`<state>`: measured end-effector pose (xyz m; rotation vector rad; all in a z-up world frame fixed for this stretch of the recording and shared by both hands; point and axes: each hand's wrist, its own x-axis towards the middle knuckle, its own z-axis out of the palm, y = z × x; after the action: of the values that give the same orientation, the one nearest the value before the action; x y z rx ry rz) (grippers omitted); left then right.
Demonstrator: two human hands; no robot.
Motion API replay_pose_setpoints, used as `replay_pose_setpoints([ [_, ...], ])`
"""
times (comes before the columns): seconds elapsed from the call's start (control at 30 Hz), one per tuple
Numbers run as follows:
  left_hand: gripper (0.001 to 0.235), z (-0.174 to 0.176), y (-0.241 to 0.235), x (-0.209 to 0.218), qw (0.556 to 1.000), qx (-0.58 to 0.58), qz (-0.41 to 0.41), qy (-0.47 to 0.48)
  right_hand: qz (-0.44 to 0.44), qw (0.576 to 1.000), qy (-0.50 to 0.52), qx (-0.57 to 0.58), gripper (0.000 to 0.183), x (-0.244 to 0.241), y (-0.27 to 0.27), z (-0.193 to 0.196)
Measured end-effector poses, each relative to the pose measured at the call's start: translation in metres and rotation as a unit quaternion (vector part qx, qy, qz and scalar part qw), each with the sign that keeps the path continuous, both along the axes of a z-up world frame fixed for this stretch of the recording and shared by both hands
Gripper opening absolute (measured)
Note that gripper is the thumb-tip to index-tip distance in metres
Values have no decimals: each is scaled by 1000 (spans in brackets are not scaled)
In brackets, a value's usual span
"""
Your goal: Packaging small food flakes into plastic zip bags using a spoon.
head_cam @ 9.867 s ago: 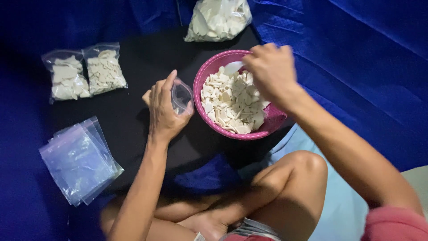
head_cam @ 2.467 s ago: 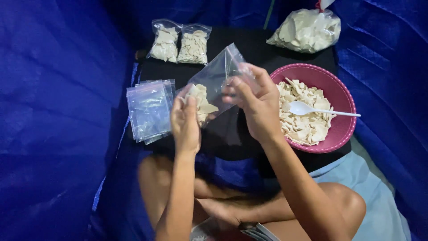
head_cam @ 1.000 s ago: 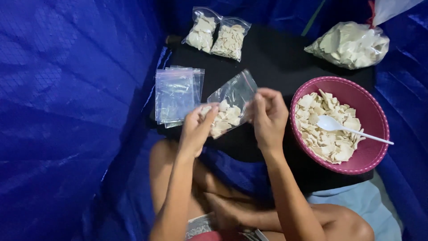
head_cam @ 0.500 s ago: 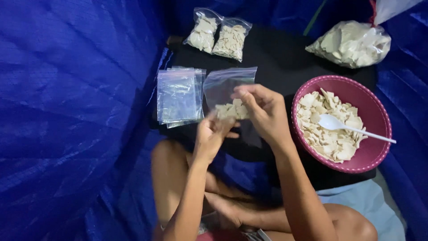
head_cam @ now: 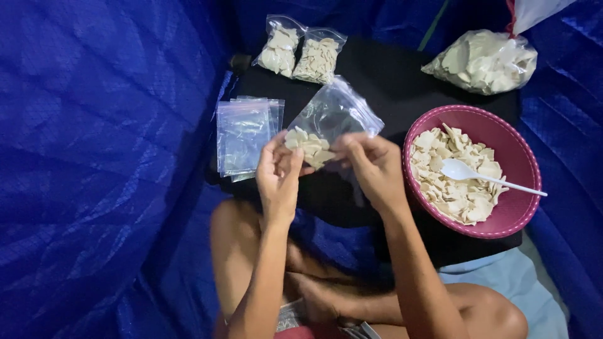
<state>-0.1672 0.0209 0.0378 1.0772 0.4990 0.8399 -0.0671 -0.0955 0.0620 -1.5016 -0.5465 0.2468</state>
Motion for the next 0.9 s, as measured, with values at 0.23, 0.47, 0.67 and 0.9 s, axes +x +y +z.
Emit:
replay_pose_setpoints([
  [0.23,22,-27,10,7,1000,14,-15,13,-12,989,122,81,28,1,-5,-17],
  [0.47,37,-34,6,6,996,12,-87,24,-31,998,22,58,20,1,-6,-9],
  [0.67,43,-30,4,5,987,37,-156,19,-31,998,-49,40,16,2,-7,-11],
  [0.9,25,-33,1,11,991,17,-114,67,-11,996,-80,43,16,-9,-6,-3],
])
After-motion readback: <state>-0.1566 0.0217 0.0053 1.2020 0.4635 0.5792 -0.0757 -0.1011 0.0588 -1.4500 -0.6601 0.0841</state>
